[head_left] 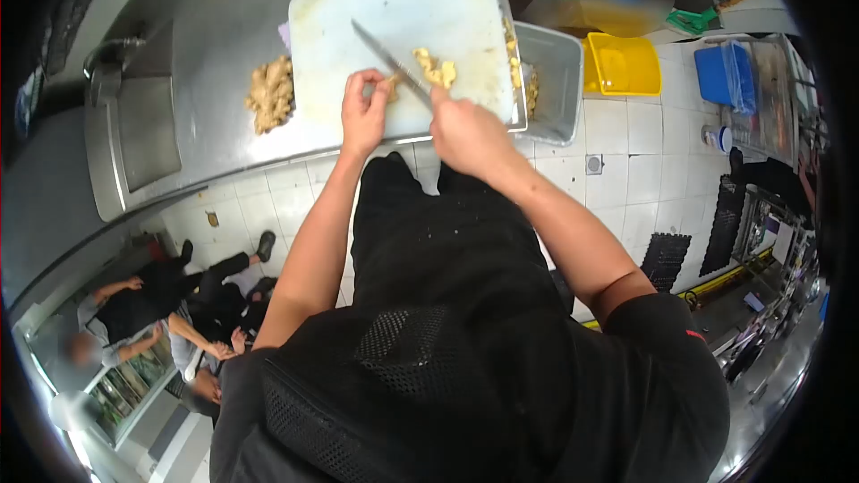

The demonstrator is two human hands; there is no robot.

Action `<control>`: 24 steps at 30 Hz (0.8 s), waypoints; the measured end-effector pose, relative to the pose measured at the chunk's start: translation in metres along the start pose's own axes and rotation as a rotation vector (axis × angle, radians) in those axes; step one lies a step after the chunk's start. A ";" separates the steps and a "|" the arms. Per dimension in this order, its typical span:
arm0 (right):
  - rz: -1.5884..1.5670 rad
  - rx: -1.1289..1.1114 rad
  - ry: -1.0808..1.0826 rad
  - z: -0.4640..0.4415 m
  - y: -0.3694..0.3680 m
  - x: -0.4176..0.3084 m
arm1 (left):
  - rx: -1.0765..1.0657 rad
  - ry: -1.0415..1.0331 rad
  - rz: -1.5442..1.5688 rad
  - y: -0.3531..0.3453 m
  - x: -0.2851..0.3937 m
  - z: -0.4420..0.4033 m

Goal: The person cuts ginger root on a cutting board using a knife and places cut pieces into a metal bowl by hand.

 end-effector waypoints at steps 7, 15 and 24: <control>-0.012 -0.104 -0.032 0.024 -0.010 0.001 | 0.016 -0.075 -0.137 0.002 0.001 0.002; -0.086 -0.088 0.062 -0.023 -0.058 0.029 | 0.028 -0.252 -0.426 -0.007 -0.011 -0.005; -0.210 -0.057 0.143 -0.063 -0.034 0.074 | 0.163 -0.131 -0.218 0.008 -0.042 -0.021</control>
Point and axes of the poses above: each hand's wrist, its own z-axis away from the middle knuckle, its own y-axis out of the back of the hand, x = y × z, the point moved 10 cm from there along -z, towards the middle knuckle, and after that the axes turned 6 degrees about -z, right-handed, at the moved point
